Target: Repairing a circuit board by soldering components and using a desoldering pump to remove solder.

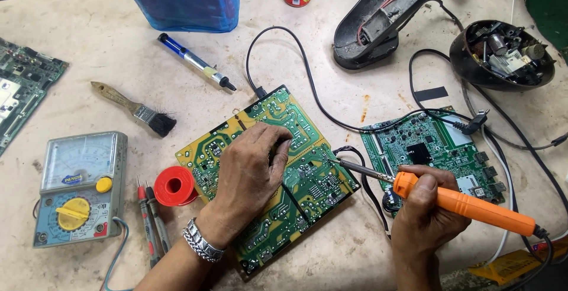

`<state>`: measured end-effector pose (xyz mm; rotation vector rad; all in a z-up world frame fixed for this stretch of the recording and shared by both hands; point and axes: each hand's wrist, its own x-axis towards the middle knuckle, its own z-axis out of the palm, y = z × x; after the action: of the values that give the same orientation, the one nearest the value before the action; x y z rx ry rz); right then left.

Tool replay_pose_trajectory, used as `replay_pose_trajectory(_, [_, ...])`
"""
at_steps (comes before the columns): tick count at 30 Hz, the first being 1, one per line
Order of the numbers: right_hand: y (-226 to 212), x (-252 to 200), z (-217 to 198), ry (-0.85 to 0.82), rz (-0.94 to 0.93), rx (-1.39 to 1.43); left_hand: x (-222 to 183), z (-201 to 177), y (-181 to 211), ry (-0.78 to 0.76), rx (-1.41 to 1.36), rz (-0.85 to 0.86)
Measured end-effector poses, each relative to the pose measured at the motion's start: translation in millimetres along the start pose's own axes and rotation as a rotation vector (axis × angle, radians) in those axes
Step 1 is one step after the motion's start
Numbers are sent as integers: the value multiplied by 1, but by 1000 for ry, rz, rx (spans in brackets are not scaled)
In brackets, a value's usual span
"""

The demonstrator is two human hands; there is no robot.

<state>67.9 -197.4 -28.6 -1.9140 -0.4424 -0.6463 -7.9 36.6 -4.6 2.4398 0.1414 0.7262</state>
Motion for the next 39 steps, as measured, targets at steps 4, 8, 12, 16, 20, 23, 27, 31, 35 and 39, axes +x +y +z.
replay_pose_trajectory(4, [1, -2, 0, 9, -36, -14, 0, 0, 1, -5, -4, 1])
replay_pose_trajectory(8, [9, -5, 1, 104, -13, 43, 0, -1, 0, 1, -2, 12])
replay_pose_trajectory(12, [13, -5, 1, 102, 80, 85, 0, 0, 0, -3, -6, 9])
replay_pose_trajectory(16, [9, -2, 0, 35, 2, 29, -1, 0, -1, 1, -12, 16])
replay_pose_trajectory(20, [3, -1, 0, 2, 22, 45, -2, 0, -1, 0, 3, 5])
replay_pose_trajectory(23, [3, -1, 0, 4, 41, 46, -1, 0, -1, -17, 5, 5])
replay_pose_trajectory(27, [5, -3, 1, 9, -44, 44, -2, 1, -1, -11, 2, 6])
replay_pose_trajectory(31, [5, -6, 1, 16, -109, 32, -2, 2, -3, -10, -11, 1])
replay_pose_trajectory(35, [4, -7, 0, 8, -120, 23, -2, 0, -1, -24, -6, -6])
replay_pose_trajectory(39, [10, -9, -2, 67, -57, 58, -2, -1, -1, -22, -10, 0])
